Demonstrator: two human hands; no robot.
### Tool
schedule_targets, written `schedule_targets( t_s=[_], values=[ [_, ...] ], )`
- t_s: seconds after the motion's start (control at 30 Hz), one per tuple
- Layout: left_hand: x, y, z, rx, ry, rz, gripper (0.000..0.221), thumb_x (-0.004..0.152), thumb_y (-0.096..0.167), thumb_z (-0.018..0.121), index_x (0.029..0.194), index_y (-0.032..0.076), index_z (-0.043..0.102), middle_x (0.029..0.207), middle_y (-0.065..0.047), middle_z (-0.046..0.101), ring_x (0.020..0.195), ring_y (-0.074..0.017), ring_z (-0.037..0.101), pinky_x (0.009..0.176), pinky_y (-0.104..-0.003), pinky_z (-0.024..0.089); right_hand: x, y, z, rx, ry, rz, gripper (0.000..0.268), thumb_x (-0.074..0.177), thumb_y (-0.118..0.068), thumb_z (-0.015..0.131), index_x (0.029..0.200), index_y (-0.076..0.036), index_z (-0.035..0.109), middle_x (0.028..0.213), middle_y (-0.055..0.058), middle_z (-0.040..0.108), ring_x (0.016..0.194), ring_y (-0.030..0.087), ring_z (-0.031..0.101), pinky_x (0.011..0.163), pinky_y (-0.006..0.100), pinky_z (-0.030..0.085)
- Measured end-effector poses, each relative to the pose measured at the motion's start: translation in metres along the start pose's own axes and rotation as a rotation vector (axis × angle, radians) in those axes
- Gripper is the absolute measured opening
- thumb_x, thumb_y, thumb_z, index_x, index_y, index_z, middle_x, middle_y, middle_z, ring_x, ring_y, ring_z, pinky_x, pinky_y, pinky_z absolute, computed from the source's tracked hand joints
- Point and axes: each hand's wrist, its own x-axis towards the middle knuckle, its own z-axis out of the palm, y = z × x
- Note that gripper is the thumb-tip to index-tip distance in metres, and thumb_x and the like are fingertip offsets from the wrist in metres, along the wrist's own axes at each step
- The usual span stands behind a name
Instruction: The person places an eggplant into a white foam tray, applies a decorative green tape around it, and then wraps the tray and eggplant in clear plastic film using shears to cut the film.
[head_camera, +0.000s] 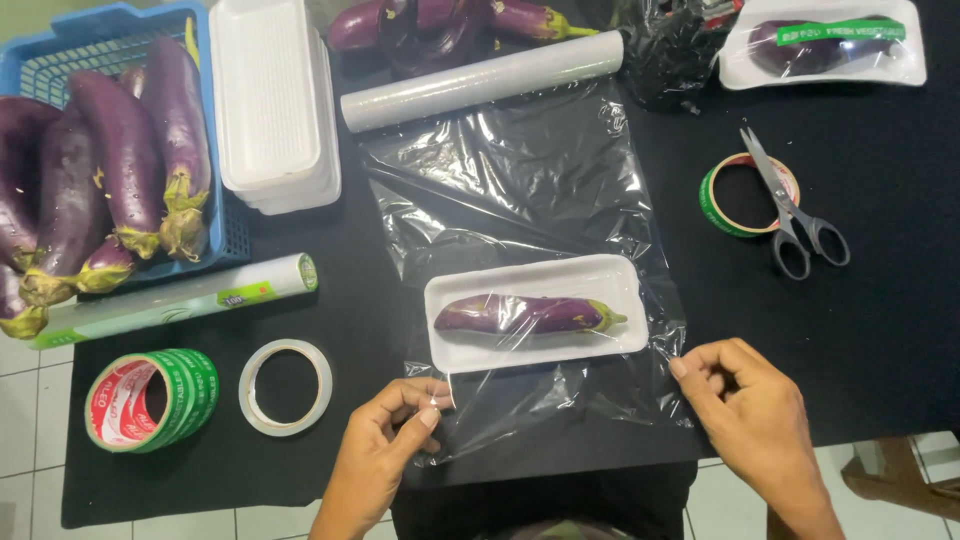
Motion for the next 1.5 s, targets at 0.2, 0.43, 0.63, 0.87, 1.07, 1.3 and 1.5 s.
schedule_targets(
  t_s=[0.2,0.43,0.63,0.87,1.07,1.3,1.5],
  values=[
    [-0.001,0.01,0.0,-0.022,0.01,0.033,0.017,0.092,0.019,0.065,0.079,0.007,0.068,0.123,-0.012,0.071,0.121,-0.0296,0.077,0.087,-0.039,0.068,0.01,0.011,-0.009,0.908,-0.158,-0.149,0.027,0.103,-0.018,0.051,0.091,0.004,0.059,0.126,0.032,0.074,0.112,0.045,0.078,0.09,0.048,0.067],
    [-0.008,0.023,-0.007,-0.093,0.015,0.144,0.014,0.091,0.021,0.066,0.083,0.01,0.069,0.125,-0.016,0.072,0.123,-0.0292,0.071,0.097,-0.041,0.062,0.014,0.015,-0.031,1.188,-0.275,-0.202,0.024,0.108,-0.017,0.045,0.094,-0.003,0.057,0.136,0.043,0.065,0.129,0.056,0.067,0.099,0.062,0.06],
    [-0.009,0.011,-0.004,-0.127,0.003,0.158,0.014,0.09,0.021,0.069,0.08,0.011,0.068,0.139,-0.013,0.062,0.137,-0.036,0.064,0.109,-0.054,0.055,0.01,0.013,-0.019,1.123,-0.366,-0.123,0.026,0.107,-0.02,0.044,0.09,-0.004,0.055,0.143,0.044,0.063,0.135,0.057,0.064,0.103,0.063,0.057],
    [-0.006,0.017,0.007,-0.103,-0.014,0.138,0.014,0.09,0.022,0.066,0.079,0.013,0.067,0.149,-0.014,0.061,0.141,-0.0345,0.06,0.114,-0.052,0.05,0.011,0.012,-0.004,1.16,-0.394,-0.119,0.024,0.106,-0.022,0.047,0.092,-0.004,0.054,0.138,0.047,0.064,0.136,0.053,0.064,0.103,0.059,0.058],
    [0.011,0.021,0.006,-0.116,0.02,0.172,0.013,0.09,0.021,0.068,0.079,0.014,0.066,0.152,-0.014,0.059,0.143,-0.0356,0.057,0.114,-0.048,0.045,0.017,-0.001,-0.003,1.122,-0.358,-0.169,0.023,0.106,-0.022,0.046,0.093,-0.005,0.054,0.139,0.04,0.065,0.136,0.049,0.065,0.105,0.056,0.058],
    [-0.009,0.012,-0.017,-0.216,0.075,0.115,0.013,0.091,0.017,0.065,0.084,0.007,0.068,0.121,-0.021,0.073,0.094,-0.0315,0.08,0.08,-0.04,0.062,0.007,0.027,-0.022,1.001,-0.148,-0.082,0.025,0.108,-0.014,0.047,0.095,0.005,0.057,0.12,0.03,0.071,0.104,0.042,0.074,0.097,0.053,0.063],
    [-0.022,-0.007,-0.016,-0.162,0.141,-0.018,0.015,0.089,0.013,0.068,0.082,0.001,0.071,0.106,-0.022,0.078,0.069,-0.0303,0.08,0.064,-0.038,0.062,-0.012,0.042,-0.015,0.721,-0.055,0.047,0.021,0.106,-0.003,0.058,0.093,0.013,0.063,0.081,0.025,0.066,0.071,0.031,0.064,0.075,0.04,0.054]
  ],
)
